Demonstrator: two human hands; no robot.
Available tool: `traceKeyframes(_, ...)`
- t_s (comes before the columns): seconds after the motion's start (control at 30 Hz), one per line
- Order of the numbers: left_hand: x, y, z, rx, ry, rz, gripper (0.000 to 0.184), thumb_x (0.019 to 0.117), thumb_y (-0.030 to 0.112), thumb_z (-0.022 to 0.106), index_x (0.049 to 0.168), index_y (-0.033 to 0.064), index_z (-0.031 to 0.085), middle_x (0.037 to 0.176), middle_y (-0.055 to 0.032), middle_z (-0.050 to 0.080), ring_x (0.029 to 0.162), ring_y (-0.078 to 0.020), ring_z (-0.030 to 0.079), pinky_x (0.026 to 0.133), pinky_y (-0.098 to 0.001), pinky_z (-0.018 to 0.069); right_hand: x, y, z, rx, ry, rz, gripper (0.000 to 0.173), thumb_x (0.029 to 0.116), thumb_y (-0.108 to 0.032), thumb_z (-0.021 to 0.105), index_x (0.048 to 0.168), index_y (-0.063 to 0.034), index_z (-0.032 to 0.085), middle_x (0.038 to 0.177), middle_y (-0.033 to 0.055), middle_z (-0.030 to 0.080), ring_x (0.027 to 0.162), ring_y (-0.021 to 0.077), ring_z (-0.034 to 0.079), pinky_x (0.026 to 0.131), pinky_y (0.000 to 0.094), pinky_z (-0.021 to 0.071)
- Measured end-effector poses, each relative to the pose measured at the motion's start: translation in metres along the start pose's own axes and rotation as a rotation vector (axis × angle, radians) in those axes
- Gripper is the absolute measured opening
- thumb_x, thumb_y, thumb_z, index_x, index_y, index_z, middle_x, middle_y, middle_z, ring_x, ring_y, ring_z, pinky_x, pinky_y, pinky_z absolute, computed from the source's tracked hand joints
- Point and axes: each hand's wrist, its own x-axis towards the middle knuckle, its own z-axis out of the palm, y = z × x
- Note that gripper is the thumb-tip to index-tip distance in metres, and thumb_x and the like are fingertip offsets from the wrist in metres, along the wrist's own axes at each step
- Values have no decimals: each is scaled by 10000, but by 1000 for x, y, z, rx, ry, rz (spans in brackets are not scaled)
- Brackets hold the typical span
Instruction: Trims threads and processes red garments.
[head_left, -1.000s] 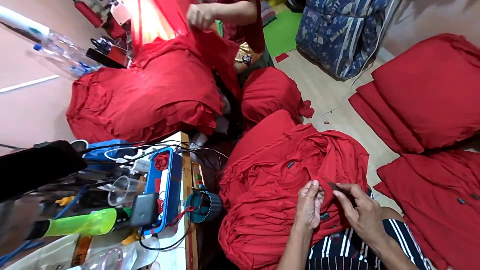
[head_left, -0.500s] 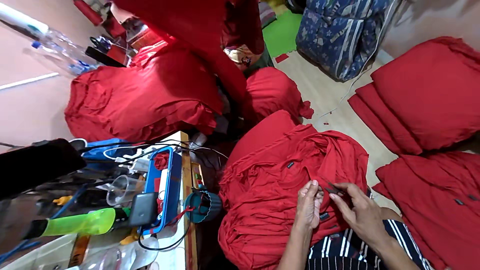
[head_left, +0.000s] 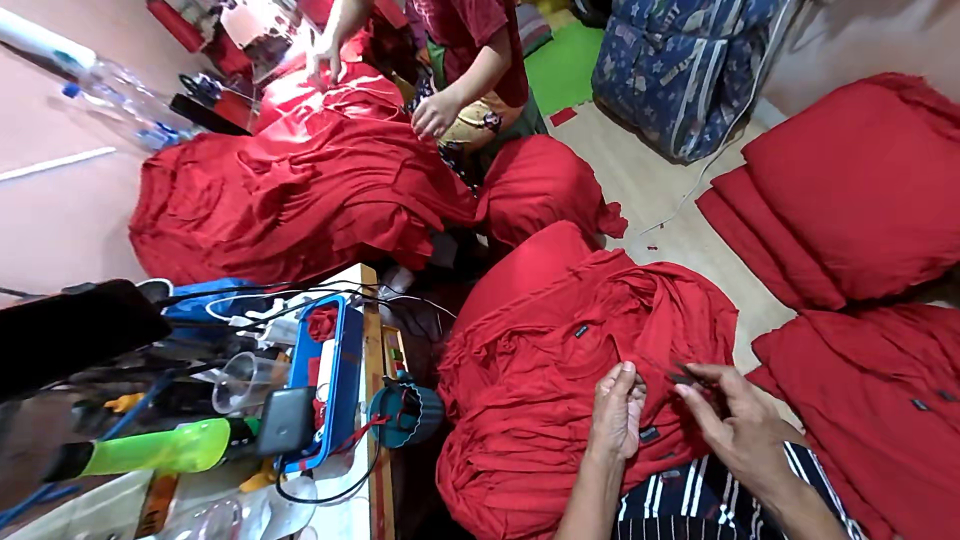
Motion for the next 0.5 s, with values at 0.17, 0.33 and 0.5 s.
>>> traceKeyframes(0.17, -2, 1, -1, 29, 1, -9, 323, 1068, 49, 385, 831, 97, 599, 683, 61, 584, 633, 3, 572, 682, -138, 511, -3, -4, 12, -52, -34, -31, 293, 1000, -201, 539, 1044, 27, 717, 898, 164, 740, 773, 286, 733, 648, 435, 572)
traceKeyframes(0.33, -1, 0, 1, 20, 11, -4, 333, 1068, 47, 387, 824, 98, 607, 670, 65, 580, 617, 7, 564, 667, -132, 505, 7, 1, 0, 12, 54, 91, 304, 978, -201, 574, 1087, 57, 694, 931, 183, 729, 762, 216, 692, 685, 363, 555)
traceKeyframes(0.5, -2, -3, -1, 84, -23, 34, 306, 1061, 57, 402, 846, 88, 617, 701, 65, 590, 654, 10, 571, 695, -141, 507, 9, -1, 3, 37, -58, 101, 349, 975, -260, 590, 1149, 30, 677, 973, 162, 719, 762, 227, 681, 671, 388, 560)
